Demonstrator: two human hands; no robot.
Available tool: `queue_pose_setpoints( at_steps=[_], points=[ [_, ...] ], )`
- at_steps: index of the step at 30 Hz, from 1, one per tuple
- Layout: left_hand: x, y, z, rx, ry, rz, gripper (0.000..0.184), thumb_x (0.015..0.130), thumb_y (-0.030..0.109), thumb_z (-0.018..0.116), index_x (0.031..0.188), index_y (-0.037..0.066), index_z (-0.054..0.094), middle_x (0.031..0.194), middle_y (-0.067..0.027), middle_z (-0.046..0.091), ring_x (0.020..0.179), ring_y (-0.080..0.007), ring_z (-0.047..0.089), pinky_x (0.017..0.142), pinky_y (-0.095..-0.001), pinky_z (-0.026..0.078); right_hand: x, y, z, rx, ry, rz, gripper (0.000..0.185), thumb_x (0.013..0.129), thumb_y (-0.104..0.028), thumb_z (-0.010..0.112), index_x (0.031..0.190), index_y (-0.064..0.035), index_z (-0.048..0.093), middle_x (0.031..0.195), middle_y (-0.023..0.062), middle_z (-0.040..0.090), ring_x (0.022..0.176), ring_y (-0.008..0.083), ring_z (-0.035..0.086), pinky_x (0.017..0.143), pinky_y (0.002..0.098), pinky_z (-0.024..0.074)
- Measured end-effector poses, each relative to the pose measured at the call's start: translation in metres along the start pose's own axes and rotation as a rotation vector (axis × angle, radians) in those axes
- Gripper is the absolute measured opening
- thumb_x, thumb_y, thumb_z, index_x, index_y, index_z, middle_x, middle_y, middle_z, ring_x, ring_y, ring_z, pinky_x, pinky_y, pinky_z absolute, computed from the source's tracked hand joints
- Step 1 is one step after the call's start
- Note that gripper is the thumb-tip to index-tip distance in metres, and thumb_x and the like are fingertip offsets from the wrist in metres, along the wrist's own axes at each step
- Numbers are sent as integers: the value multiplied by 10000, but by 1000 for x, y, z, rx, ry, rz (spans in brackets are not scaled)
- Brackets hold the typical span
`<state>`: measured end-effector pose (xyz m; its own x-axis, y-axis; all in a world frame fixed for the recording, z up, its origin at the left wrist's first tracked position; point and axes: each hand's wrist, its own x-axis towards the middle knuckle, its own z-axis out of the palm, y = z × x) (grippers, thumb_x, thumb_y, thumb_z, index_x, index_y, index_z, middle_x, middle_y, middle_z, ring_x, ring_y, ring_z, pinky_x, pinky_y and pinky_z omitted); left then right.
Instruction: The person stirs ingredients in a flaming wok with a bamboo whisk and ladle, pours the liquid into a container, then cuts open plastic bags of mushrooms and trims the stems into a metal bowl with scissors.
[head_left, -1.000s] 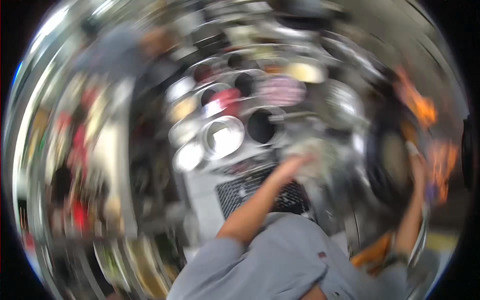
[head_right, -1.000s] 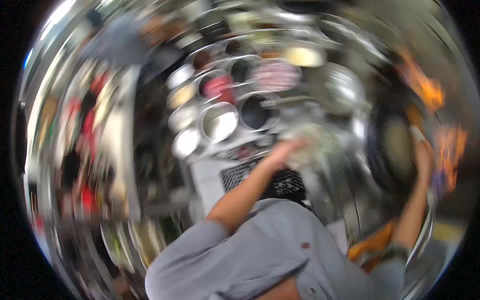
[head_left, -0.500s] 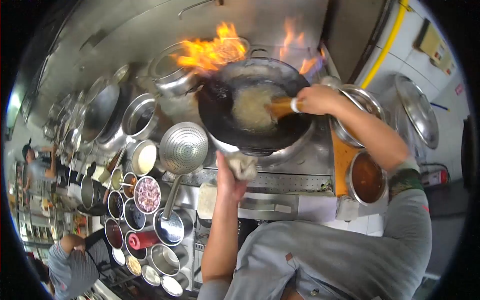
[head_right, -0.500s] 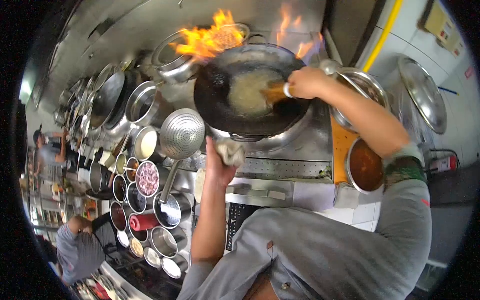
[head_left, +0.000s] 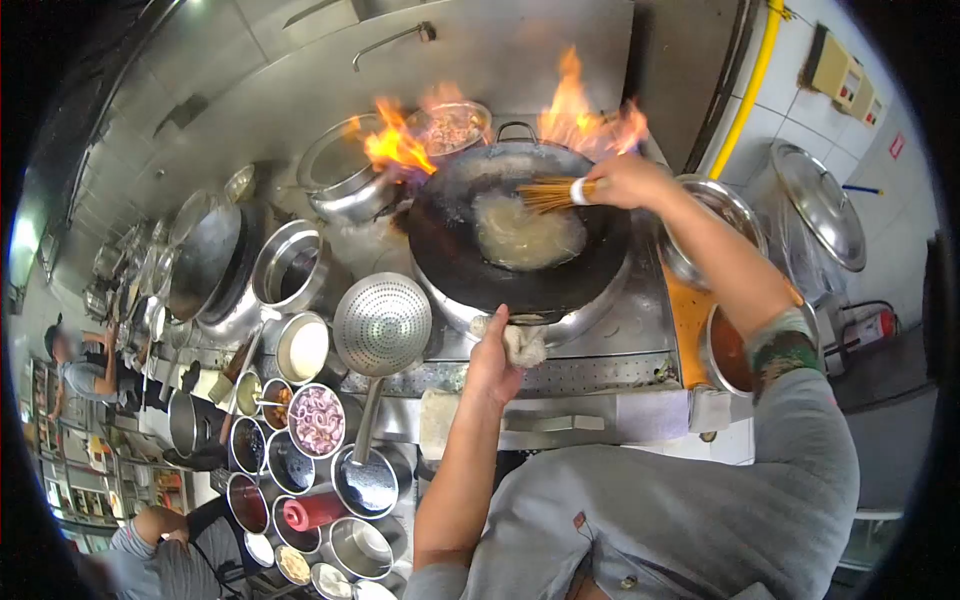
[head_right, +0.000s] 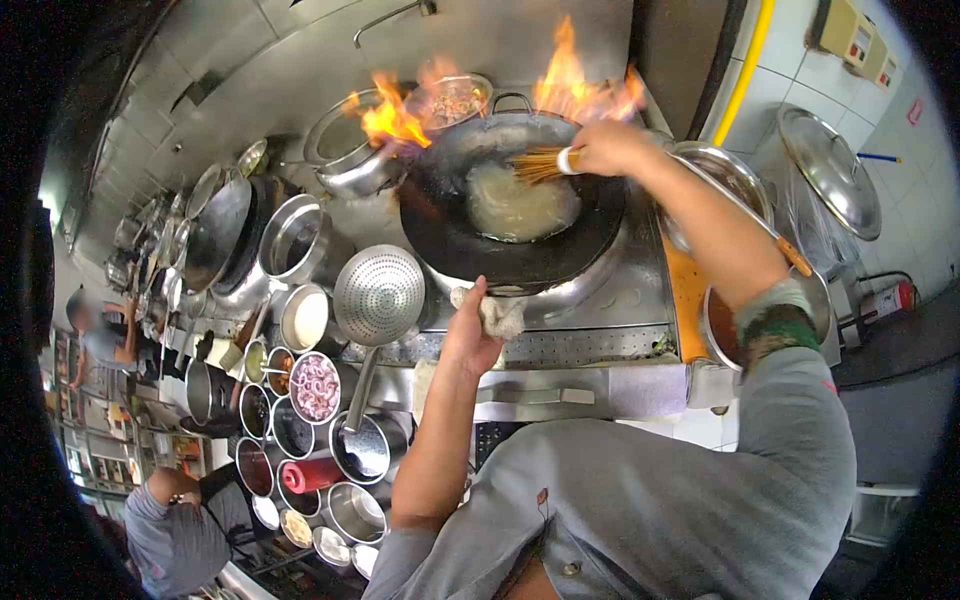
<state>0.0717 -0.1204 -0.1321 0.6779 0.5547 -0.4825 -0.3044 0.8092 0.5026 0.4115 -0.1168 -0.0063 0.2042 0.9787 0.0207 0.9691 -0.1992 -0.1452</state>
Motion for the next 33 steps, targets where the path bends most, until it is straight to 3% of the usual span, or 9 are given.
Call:
queue_pose_setpoints(
  at_steps=[2,3,5,9,13,17,26,31,33],
  points=[
    [-5,-1,-5,0,-38,5,408,1059,406,477,1258,65,580,1171,-103,677,1035,-261,669,896,-415,538,-27,-10,-52,-217,-126,-29,319,806,-339,652,937,-71,762,794,173,717,740,328,707,652,436,539],
    [-6,-1,-5,4,-1,-3,404,1058,407,483,1267,74,576,1182,-101,674,1061,-263,662,914,-417,531,-46,-34,-84,-207,-309,137,332,802,-353,648,906,-60,764,807,172,721,767,327,715,668,438,545],
    [-3,-2,-5,-19,36,13,420,1058,424,478,1275,77,572,1207,-96,667,1094,-261,651,930,-422,521,-63,-21,-68,-237,-312,113,346,798,-355,658,964,-70,766,854,180,731,822,330,722,732,446,554],
    [-2,-1,7,-39,3,-30,434,1055,437,482,1280,77,570,1223,-89,661,1111,-257,643,946,-428,514,-69,-47,-15,-16,-245,182,345,809,-320,680,1072,-109,756,987,189,733,946,357,705,856,426,545],
    [-6,1,7,-35,2,-32,418,1049,431,494,1247,74,583,1166,-85,675,1037,-244,657,881,-407,537,-110,-81,-43,50,-144,-24,423,818,-320,724,1195,-128,715,1045,170,726,994,358,691,899,440,542],
    [11,-6,8,12,-29,-48,334,1035,347,521,1178,58,612,1056,-90,695,931,-229,671,799,-392,555,-98,-115,16,80,-247,14,386,834,-314,714,1193,-173,711,1007,155,731,950,377,693,848,481,551],
    [20,-3,3,72,2,-63,294,1022,289,514,1169,48,596,1070,-122,681,970,-279,660,832,-429,547,-10,-144,91,149,-7,-18,185,821,-184,635,920,-67,737,918,213,730,885,389,717,763,489,572],
    [14,8,14,93,21,-118,265,982,220,495,1058,8,636,1017,-131,696,894,-286,661,871,-438,543,-11,-91,14,72,67,88,243,835,-272,640,987,-120,755,958,159,743,915,371,714,783,487,565],
    [41,-5,-6,108,26,-99,248,942,184,474,1028,14,633,971,-148,660,831,-294,642,783,-459,554,-16,-80,-6,144,94,120,251,851,-295,632,1023,-158,753,999,147,740,962,364,701,817,485,554]
  ],
)
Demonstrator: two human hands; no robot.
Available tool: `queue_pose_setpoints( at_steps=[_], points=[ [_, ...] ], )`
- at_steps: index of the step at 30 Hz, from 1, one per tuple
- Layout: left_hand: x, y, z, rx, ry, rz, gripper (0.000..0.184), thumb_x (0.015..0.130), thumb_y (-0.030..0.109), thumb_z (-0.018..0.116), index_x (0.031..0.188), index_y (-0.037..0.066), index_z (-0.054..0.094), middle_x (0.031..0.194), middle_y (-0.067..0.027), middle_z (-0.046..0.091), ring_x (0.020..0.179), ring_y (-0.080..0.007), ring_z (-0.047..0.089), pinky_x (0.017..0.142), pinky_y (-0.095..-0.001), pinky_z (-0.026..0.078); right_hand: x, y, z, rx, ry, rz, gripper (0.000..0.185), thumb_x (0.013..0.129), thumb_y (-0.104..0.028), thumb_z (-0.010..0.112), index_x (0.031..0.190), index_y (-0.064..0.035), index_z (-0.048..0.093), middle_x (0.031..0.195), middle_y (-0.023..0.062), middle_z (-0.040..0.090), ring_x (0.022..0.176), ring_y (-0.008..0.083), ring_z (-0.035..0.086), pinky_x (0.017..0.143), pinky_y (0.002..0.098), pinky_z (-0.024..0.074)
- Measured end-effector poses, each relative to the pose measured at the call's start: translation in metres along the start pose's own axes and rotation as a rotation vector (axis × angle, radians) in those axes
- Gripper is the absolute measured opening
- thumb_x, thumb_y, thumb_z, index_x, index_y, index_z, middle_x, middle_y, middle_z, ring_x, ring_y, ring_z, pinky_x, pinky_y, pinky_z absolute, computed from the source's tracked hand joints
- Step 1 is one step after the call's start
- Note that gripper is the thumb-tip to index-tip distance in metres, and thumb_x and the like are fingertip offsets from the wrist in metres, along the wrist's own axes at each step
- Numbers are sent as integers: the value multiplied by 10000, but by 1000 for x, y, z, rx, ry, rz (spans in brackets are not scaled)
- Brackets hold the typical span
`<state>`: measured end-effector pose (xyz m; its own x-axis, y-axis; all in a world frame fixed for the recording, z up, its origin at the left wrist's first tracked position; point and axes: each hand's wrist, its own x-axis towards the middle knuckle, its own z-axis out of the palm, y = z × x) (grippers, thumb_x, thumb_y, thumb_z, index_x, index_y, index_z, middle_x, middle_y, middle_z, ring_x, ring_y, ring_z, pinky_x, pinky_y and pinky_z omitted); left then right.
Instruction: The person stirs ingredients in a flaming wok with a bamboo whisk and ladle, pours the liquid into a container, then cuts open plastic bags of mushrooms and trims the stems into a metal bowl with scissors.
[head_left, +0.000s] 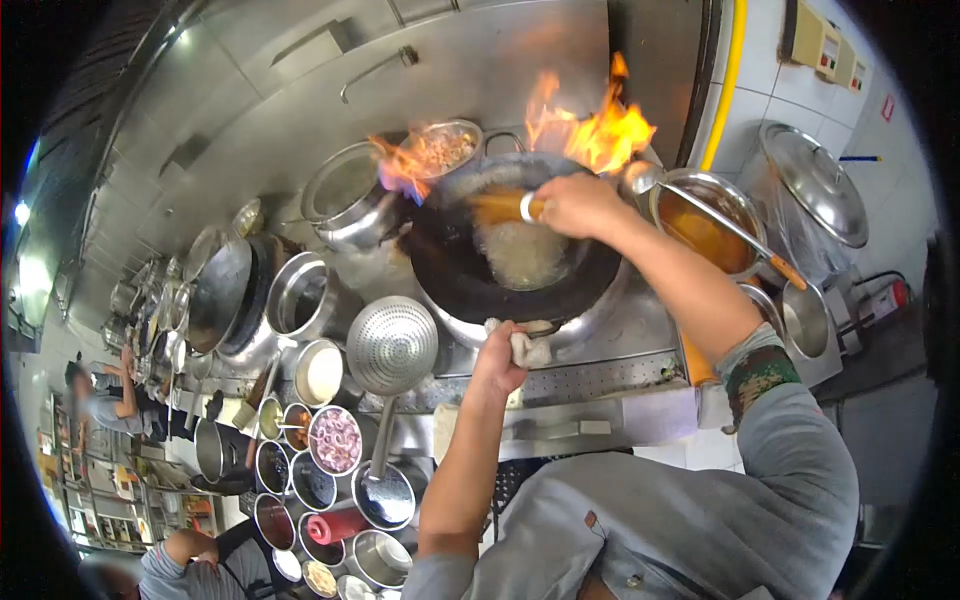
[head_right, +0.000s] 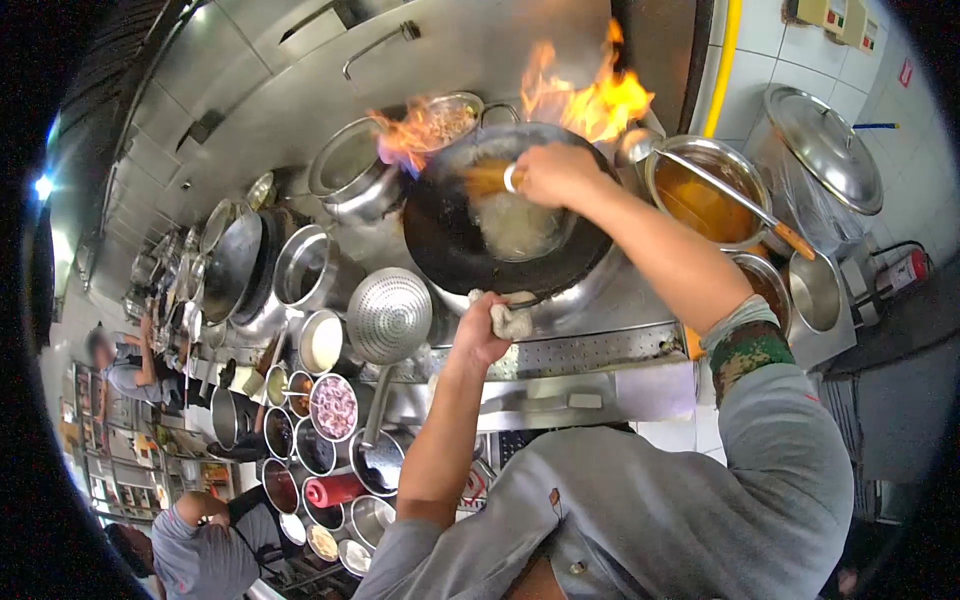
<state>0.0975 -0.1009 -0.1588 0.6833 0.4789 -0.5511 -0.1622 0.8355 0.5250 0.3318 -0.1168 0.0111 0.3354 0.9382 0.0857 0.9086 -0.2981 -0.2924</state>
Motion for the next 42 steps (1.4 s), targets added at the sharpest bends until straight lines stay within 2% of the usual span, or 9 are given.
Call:
queue_pose_setpoints(
  at_steps=[3,7,12,14,27,34,38,40,42],
  points=[
    [-19,-12,-5,-32,94,41,287,935,181,505,1121,-1,625,1013,-164,672,830,-301,647,783,-469,563,-19,37,-24,184,113,-124,416,886,-388,670,1240,-171,697,1095,174,711,957,367,691,883,444,529],
    [-74,-16,-21,-191,116,170,284,921,239,572,1108,37,641,1138,-184,665,969,-331,660,849,-508,563,-124,74,-90,692,52,148,446,919,-250,733,1332,-104,647,1108,51,687,877,99,653,651,271,547],
    [-65,43,-25,-178,6,122,403,834,198,576,1118,-83,629,1077,-204,688,982,-336,663,905,-445,551,-207,68,-110,708,222,261,459,913,-222,721,1337,-69,635,1025,52,676,743,92,620,581,250,523],
    [-67,70,-37,-172,-71,110,266,886,132,525,1086,-33,584,1067,-205,661,980,-337,659,863,-456,548,-239,77,-99,733,266,316,451,912,-192,713,1336,-60,633,1030,53,677,730,98,624,572,249,524],
    [-13,228,-81,22,270,652,91,849,64,525,888,-7,567,844,-127,616,746,-297,650,659,-467,561,-335,54,30,1018,420,636,415,897,-76,690,1302,-8,630,952,66,678,668,97,600,515,263,510],
    [76,348,-86,63,448,878,271,806,49,574,1060,-46,564,917,-129,629,788,-277,659,673,-451,554,-342,31,54,970,401,743,395,901,-70,688,1287,0,641,858,42,654,600,85,570,505,259,498],
    [124,400,-62,185,723,961,590,763,98,620,1278,-83,397,1191,-251,584,941,-357,673,717,-502,561,-339,21,54,1006,416,767,431,886,-43,693,1307,22,623,874,47,657,625,89,577,521,259,502],
    [125,404,-22,234,1045,961,518,783,79,626,1256,-59,467,1098,-215,638,925,-316,679,740,-462,554,-340,16,56,1025,442,789,450,881,-41,689,1318,32,613,858,45,651,636,94,578,539,257,502],
    [89,392,32,258,1021,879,592,787,95,632,1314,-43,403,1207,-251,599,1033,-355,658,821,-479,546,-344,14,57,1000,465,792,456,879,-44,685,1321,39,608,849,44,649,635,96,574,543,255,497]
  ],
)
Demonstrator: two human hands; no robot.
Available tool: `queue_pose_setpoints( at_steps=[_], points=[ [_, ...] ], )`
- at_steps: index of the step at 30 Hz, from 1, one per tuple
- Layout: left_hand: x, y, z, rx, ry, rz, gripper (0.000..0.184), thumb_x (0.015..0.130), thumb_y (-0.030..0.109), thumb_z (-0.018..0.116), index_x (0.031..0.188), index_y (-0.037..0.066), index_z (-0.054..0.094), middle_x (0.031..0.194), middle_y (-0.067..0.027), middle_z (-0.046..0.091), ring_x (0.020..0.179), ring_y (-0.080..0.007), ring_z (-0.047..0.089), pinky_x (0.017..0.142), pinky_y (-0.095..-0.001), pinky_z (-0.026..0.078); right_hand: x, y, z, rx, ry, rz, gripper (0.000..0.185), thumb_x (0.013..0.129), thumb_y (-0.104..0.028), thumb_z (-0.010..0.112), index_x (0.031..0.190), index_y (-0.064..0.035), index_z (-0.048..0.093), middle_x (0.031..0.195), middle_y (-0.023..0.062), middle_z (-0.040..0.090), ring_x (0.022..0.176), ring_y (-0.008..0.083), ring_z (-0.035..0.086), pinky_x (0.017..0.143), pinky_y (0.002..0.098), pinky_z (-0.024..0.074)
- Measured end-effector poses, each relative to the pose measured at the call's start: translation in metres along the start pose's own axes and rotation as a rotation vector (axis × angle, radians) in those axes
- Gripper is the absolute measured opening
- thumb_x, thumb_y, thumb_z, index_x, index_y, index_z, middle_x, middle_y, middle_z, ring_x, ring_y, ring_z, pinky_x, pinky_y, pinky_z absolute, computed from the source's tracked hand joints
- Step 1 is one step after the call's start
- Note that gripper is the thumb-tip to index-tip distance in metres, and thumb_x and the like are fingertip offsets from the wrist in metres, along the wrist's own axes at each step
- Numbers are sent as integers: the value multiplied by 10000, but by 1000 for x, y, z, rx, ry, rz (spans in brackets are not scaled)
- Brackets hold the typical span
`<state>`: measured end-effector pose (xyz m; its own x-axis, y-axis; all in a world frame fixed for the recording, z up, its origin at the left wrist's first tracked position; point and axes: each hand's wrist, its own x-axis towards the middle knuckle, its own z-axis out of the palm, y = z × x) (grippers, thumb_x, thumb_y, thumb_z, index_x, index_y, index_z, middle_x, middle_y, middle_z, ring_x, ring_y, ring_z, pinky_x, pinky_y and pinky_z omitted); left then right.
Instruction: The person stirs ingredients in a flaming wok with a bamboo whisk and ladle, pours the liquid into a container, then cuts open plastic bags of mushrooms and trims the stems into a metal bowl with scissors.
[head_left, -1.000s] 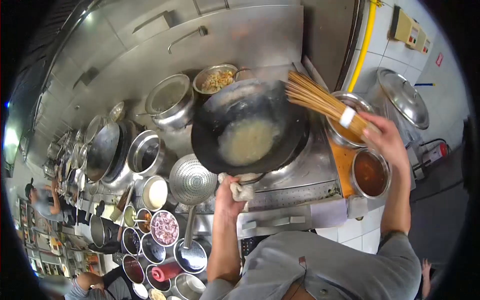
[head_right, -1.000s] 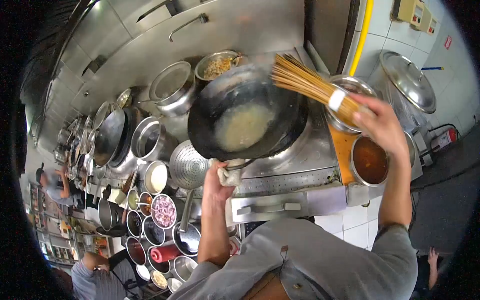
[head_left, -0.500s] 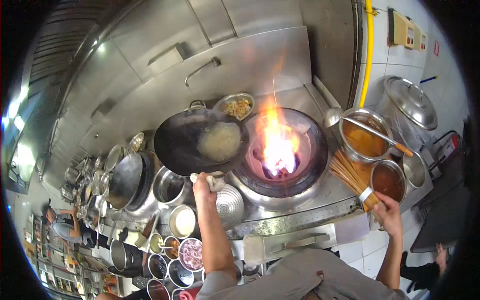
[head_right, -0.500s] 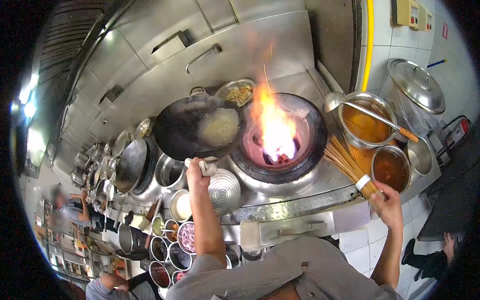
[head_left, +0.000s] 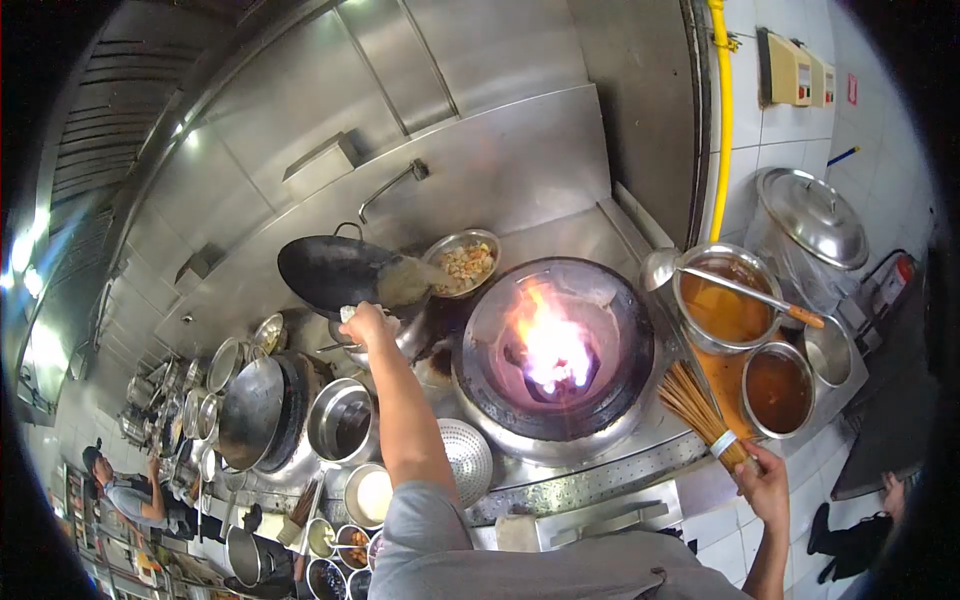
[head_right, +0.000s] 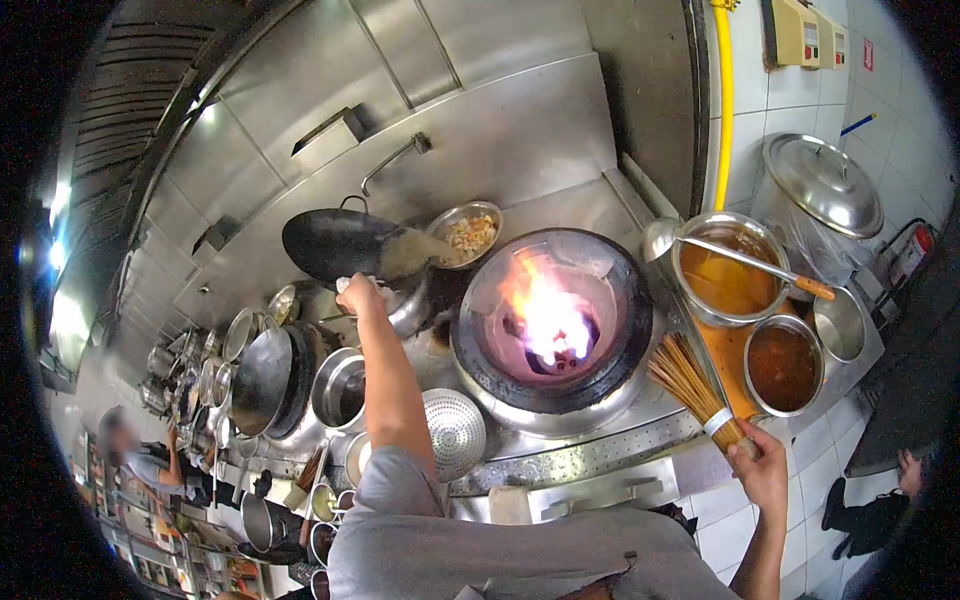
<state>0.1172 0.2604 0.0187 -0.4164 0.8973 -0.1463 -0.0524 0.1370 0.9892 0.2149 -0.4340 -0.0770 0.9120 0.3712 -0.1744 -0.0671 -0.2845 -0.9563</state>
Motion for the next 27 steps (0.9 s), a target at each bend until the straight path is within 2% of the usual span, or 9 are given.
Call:
queue_pose_setpoints(
  at_steps=[4,8,12,16,18,21,23,24,27],
  points=[
    [14,0,41,227,100,59,567,814,155,616,1323,26,402,1258,-324,546,1090,-468,626,946,-531,521,-9,4,0,21,71,34,473,866,-15,656,1328,65,590,849,43,645,616,89,556,534,257,475],
    [-1,-6,73,365,97,226,526,851,185,631,1308,29,422,1227,-310,526,1059,-487,623,924,-526,515,-12,10,5,-2,131,60,473,840,12,677,1303,74,606,877,50,654,642,76,560,563,239,467],
    [-29,-22,92,429,96,502,520,835,206,644,1279,46,426,1204,-306,489,1014,-500,616,906,-560,503,-13,21,12,-50,126,98,465,823,17,704,1277,78,624,947,88,690,768,121,620,698,271,517],
    [-25,-9,95,411,90,500,499,847,168,619,1279,34,407,1200,-314,480,1031,-511,608,910,-556,507,-6,35,22,-109,123,85,451,815,12,719,1258,57,648,1080,146,723,963,179,665,893,317,519],
    [-3,7,82,422,79,397,531,825,88,620,1295,-29,404,1208,-343,504,972,-509,644,874,-527,542,-10,37,23,-127,110,78,454,812,13,721,1259,47,652,1099,152,724,972,177,670,895,316,520],
    [43,23,48,93,-221,50,619,819,79,661,1359,-37,381,1247,-250,552,1019,-401,655,863,-491,557,-12,40,23,-115,105,61,451,812,8,723,1258,41,656,1107,155,724,993,188,672,909,320,516],
    [118,-23,34,-117,-383,-2,606,822,73,681,1359,-32,419,1221,-192,593,1038,-337,651,851,-469,561,-12,39,22,-163,103,41,472,819,-17,731,1279,41,640,1108,157,723,1002,186,671,911,318,514],
    [98,-27,0,-296,-569,-88,428,866,112,655,1264,8,541,1125,-148,636,998,-265,645,825,-450,554,-13,41,20,-190,103,34,483,823,-29,735,1290,40,633,1109,159,722,1007,184,671,912,317,513],
    [10,-48,-96,-366,-556,-295,270,928,183,596,1164,53,610,1070,-108,669,885,-268,673,770,-437,573,-2,68,19,-201,118,-107,508,841,-75,730,1324,22,609,1128,205,712,1035,228,682,924,338,512]
  ],
)
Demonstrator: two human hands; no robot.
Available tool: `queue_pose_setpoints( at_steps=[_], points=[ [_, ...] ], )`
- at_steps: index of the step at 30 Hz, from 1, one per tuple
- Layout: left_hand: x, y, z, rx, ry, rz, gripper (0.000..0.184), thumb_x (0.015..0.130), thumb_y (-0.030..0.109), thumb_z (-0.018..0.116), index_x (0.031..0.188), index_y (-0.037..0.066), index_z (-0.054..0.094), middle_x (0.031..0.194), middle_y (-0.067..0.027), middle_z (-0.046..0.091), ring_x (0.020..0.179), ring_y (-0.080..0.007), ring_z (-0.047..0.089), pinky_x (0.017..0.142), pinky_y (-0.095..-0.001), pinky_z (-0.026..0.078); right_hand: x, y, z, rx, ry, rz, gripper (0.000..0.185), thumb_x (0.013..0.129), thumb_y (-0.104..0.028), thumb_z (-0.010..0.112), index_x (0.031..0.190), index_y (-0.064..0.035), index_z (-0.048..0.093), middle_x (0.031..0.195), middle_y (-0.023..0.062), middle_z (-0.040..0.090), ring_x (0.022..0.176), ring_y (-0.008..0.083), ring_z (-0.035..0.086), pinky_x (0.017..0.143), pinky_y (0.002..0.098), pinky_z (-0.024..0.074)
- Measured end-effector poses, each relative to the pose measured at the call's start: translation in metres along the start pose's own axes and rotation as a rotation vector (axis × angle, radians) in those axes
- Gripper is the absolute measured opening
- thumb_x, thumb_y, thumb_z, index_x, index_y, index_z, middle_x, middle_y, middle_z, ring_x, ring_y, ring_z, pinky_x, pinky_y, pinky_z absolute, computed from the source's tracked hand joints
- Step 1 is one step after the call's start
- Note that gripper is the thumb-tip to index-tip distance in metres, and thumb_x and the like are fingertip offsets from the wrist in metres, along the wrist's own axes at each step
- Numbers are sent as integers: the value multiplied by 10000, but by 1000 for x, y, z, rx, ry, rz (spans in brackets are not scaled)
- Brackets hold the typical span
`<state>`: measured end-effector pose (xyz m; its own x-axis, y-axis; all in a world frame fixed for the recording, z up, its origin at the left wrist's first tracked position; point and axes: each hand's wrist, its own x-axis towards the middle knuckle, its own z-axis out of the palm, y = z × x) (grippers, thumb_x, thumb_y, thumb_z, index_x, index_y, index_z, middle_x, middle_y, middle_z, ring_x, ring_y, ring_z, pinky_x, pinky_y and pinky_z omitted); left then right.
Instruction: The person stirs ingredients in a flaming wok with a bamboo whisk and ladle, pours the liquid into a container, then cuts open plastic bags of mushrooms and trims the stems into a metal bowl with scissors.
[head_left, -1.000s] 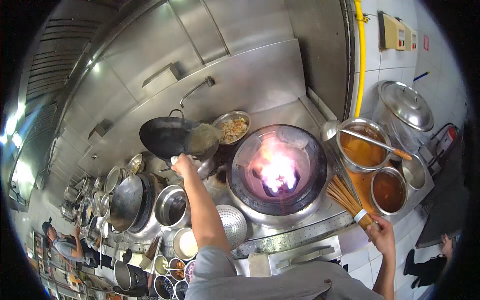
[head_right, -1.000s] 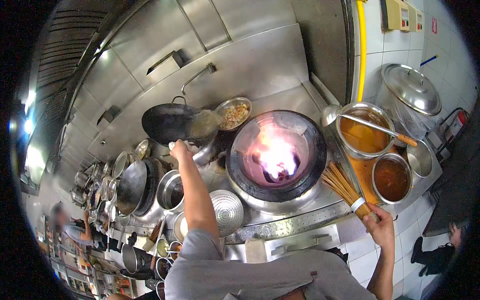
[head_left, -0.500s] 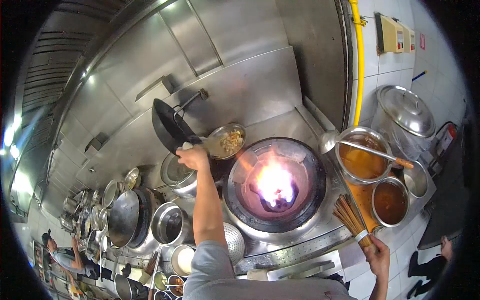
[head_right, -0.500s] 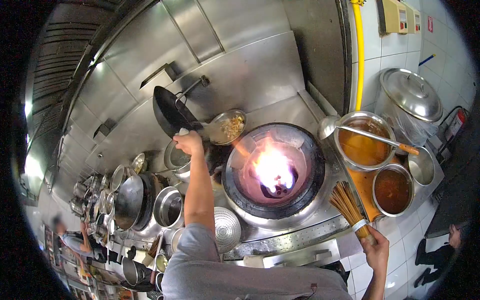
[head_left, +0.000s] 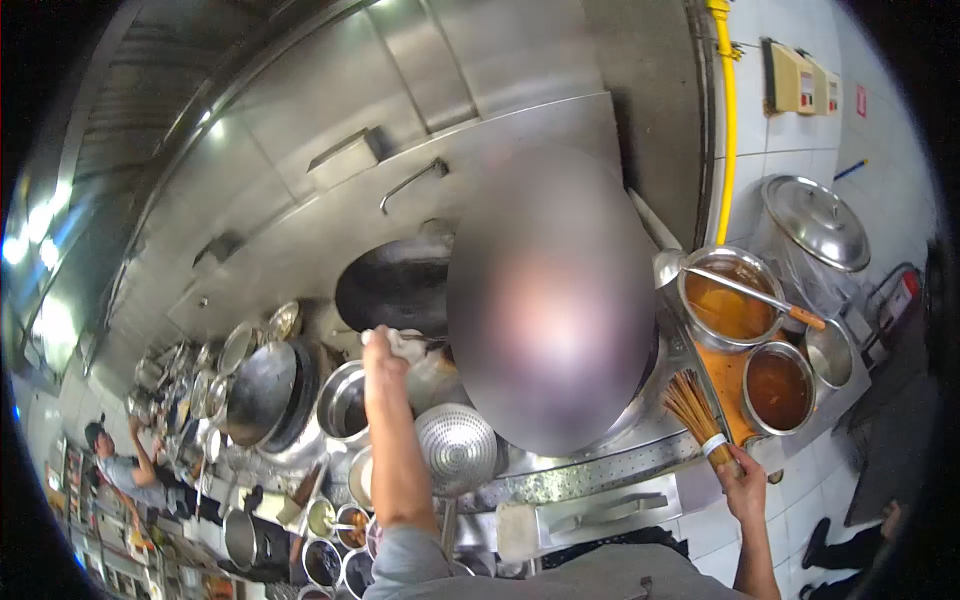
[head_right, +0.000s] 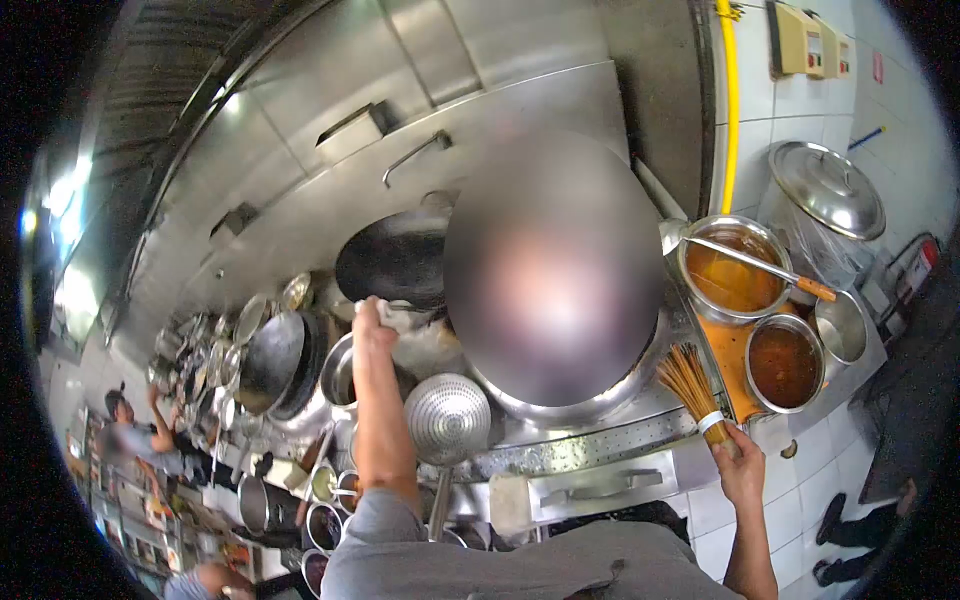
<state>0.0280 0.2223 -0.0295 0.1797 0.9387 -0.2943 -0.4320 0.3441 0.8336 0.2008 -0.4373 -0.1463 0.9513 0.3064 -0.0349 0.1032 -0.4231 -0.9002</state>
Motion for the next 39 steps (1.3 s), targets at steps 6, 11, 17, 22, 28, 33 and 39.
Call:
queue_pose_setpoints(
  at_steps=[6,11,17,22,28,33,39],
  points=[
    [-191,-122,-60,-269,-341,-112,259,958,277,628,1107,68,593,894,-149,684,778,-287,675,614,-466,569,41,31,-1,-697,-207,-341,489,881,-137,691,1343,-15,586,1364,251,574,1222,399,579,1030,422,462],
    [-285,-184,-29,-430,-273,-309,189,976,177,564,1103,44,521,843,-197,679,706,-314,685,576,-461,562,56,-6,16,-471,-687,-536,520,872,-72,661,1375,-5,551,1432,222,523,1305,323,522,1062,385,436],
    [-319,-243,30,-333,28,-119,72,837,71,560,902,44,579,712,-81,587,600,-215,600,497,-426,483,-4,-26,40,-139,-1364,-323,492,868,-58,676,1343,20,574,1324,160,630,1107,242,656,882,358,537],
    [-269,-286,39,-216,70,-120,219,799,76,590,1009,13,582,854,-125,625,732,-246,635,587,-455,512,-37,-7,82,-468,-1607,-586,379,872,-155,686,1217,-1,651,1112,191,711,937,311,719,803,384,554],
    [-287,-267,19,-127,97,-134,703,826,243,710,1383,-40,389,1296,-223,555,1161,-303,575,970,-445,477,-49,34,138,-422,-1809,-978,423,872,-243,691,1247,-55,637,1182,247,666,1070,378,657,908,446,503],
    [-326,-245,-100,535,253,252,900,731,386,820,1388,-59,395,1298,-283,571,1253,-388,549,1065,-413,428,-63,65,170,-640,-1675,-788,604,838,-281,727,1349,-6,559,1345,251,587,1260,405,550,1079,455,418],
    [-329,-301,-200,922,428,291,600,668,311,823,1117,-29,615,1164,-254,648,1158,-419,587,1004,-457,466,-55,155,232,-773,-1446,-794,865,848,-319,718,1545,-20,300,1475,274,465,1366,403,458,1146,455,361]
  ],
)
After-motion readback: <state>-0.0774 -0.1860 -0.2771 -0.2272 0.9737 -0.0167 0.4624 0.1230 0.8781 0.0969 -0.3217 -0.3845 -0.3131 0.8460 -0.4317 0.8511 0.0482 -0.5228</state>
